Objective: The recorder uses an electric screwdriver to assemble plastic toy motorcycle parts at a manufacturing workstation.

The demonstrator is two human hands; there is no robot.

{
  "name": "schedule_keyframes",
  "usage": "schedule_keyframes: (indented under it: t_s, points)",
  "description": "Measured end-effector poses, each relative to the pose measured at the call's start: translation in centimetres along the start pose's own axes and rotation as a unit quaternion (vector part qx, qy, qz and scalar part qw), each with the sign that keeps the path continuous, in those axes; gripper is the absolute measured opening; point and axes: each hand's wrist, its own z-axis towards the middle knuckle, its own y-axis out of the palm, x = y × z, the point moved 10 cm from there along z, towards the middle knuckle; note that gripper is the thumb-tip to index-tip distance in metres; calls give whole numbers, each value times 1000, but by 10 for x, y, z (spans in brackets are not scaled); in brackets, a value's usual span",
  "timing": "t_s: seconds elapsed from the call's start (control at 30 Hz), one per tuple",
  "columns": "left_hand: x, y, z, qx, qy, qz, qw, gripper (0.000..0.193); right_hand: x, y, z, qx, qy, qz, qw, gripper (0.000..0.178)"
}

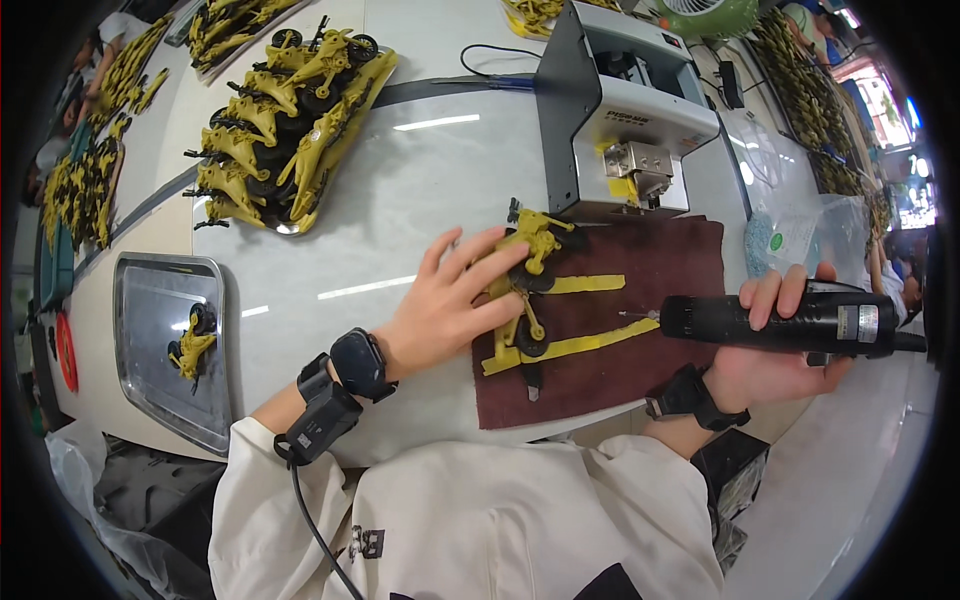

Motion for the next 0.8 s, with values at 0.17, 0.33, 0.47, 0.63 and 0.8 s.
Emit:
schedule_keyframes:
  t_s: [0.17, 0.33, 0.47, 0.63, 0.8]
  points:
    - [-28, -5, -1, 73, -71, -46, 994, 32, 5, 15, 1, -35, 4, -1, 999, 77]
    - [-50, -72, -43, 264, -254, -67, 928, 33, -6, 1, -6, -21, 7, -11, 1000, 75]
    - [11, -70, -22, 175, -64, -235, 954, 20, -4, -14, -6, 45, -22, -30, 998, 74]
    - [35, 37, 10, -103, 23, -48, 993, 48, -6, 23, -7, -91, -25, -22, 995, 75]
    - [16, 37, 2, -148, -43, -107, 982, 59, -17, 21, 0, -49, -58, -28, 997, 74]
